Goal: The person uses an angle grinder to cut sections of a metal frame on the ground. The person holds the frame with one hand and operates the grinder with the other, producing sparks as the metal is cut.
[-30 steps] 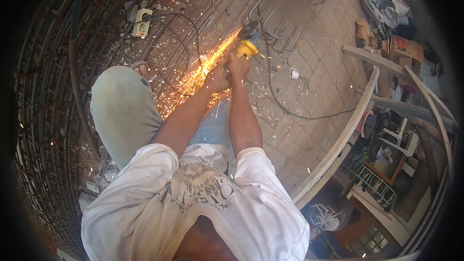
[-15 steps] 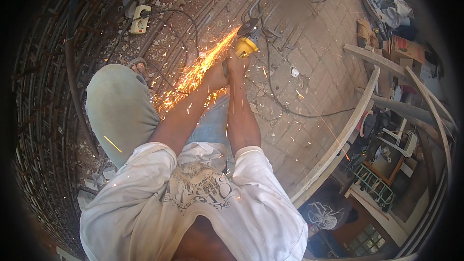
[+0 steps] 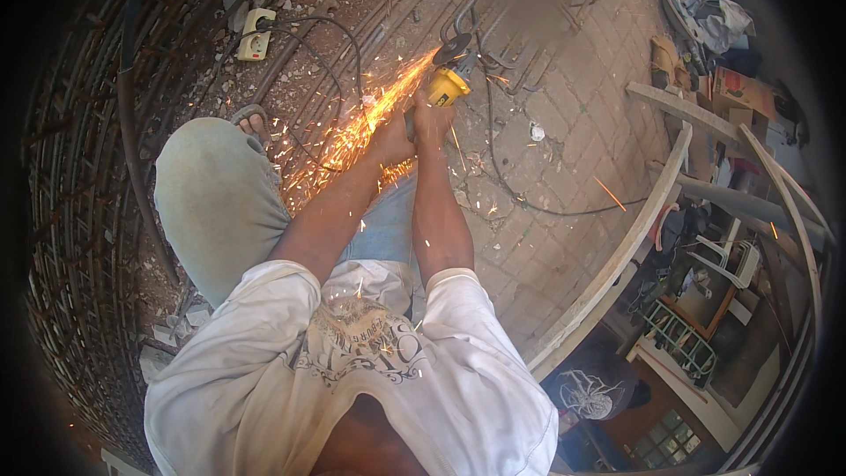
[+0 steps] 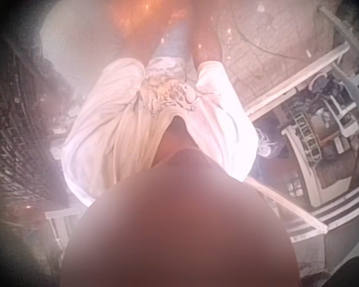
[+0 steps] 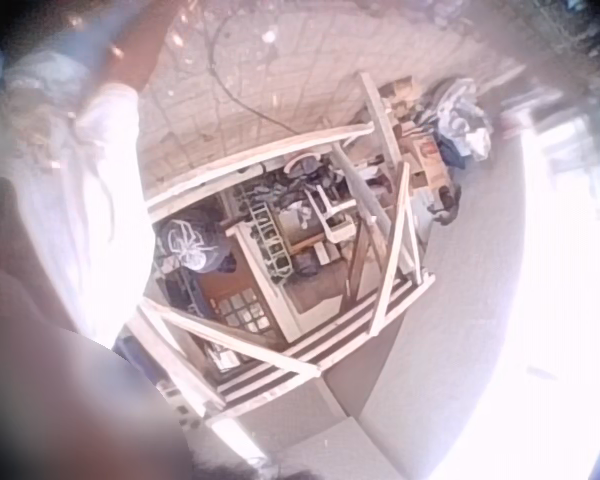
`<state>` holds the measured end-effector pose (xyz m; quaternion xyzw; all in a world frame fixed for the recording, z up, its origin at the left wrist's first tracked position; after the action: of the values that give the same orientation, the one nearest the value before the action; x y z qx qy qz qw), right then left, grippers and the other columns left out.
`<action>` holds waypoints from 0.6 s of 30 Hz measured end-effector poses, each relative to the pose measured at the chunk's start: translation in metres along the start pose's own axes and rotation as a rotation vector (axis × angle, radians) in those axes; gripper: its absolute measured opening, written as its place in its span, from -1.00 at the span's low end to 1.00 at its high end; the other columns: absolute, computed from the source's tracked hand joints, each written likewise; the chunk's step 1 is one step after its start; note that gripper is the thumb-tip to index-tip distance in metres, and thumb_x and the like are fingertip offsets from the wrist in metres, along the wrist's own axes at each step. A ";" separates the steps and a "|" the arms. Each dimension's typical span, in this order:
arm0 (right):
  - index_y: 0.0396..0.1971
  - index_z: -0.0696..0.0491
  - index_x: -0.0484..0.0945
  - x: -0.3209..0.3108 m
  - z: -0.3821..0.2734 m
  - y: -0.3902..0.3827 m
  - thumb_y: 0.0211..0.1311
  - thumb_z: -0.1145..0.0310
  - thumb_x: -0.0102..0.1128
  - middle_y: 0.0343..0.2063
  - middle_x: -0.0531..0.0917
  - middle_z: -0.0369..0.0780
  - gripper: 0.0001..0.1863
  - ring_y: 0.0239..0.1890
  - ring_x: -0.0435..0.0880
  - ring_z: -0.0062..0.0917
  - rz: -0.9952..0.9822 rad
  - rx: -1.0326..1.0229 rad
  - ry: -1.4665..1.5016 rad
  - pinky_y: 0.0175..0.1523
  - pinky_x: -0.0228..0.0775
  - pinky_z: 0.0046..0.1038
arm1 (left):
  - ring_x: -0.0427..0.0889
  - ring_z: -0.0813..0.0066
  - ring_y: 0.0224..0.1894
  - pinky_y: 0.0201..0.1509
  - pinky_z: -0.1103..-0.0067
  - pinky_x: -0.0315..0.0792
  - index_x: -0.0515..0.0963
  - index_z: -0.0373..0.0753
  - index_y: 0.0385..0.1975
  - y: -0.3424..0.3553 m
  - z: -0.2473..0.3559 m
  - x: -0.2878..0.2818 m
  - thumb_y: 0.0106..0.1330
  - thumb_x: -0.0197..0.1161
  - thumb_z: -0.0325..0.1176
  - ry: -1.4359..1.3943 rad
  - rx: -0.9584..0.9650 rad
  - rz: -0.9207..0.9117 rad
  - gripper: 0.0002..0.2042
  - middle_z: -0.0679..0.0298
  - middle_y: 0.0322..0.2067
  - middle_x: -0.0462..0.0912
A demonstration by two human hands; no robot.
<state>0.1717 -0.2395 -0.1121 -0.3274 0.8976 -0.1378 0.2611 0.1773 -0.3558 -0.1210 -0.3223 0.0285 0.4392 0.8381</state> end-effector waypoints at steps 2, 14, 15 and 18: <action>-0.40 0.16 0.52 0.000 0.000 0.001 -0.10 0.34 0.41 -0.48 0.60 -0.24 -0.70 -0.48 0.57 -0.50 0.001 -0.020 0.001 -0.35 0.40 -0.36 | 0.68 -0.10 -0.12 -0.05 0.24 0.54 0.32 -0.43 0.11 0.003 0.000 0.003 -0.03 0.45 -0.17 -0.044 0.118 0.004 -0.28 -0.15 -0.22 0.67; -0.34 0.17 0.53 0.000 0.011 0.011 -0.12 0.30 0.39 -0.44 0.64 -0.20 -0.65 -0.44 0.63 -0.46 -0.021 -0.019 -0.029 -0.29 0.46 -0.33 | 0.64 -0.08 -0.02 0.04 0.28 0.52 0.20 -0.43 0.24 0.006 -0.007 0.009 -0.10 0.52 -0.11 -0.040 0.049 0.019 -0.08 -0.17 -0.09 0.62; -0.33 0.17 0.53 0.000 0.013 0.013 -0.13 0.29 0.39 -0.43 0.64 -0.20 -0.64 -0.43 0.64 -0.45 -0.039 -0.047 -0.019 -0.29 0.47 -0.33 | 0.65 -0.07 -0.02 0.06 0.30 0.51 0.17 -0.43 0.28 0.004 -0.005 0.007 -0.10 0.52 -0.05 -0.015 0.050 0.012 -0.03 -0.17 -0.08 0.62; -0.35 0.17 0.54 0.003 0.020 0.022 -0.14 0.26 0.39 -0.44 0.65 -0.18 -0.63 -0.44 0.65 -0.43 -0.019 -0.107 0.016 -0.30 0.48 -0.34 | 0.65 -0.06 -0.03 0.03 0.30 0.52 0.18 -0.47 0.25 -0.001 0.000 0.002 -0.10 0.53 -0.04 -0.036 0.027 0.028 -0.03 -0.19 -0.09 0.62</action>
<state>0.1700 -0.2264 -0.1390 -0.3483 0.9025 -0.0946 0.2350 0.1789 -0.3547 -0.1212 -0.3027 0.0238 0.4564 0.8364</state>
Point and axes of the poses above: each hand's wrist, its own y-axis towards the middle knuckle, its own x-axis out of the palm, z = x × y, the point moved 5 cm from there along y, towards the middle knuckle
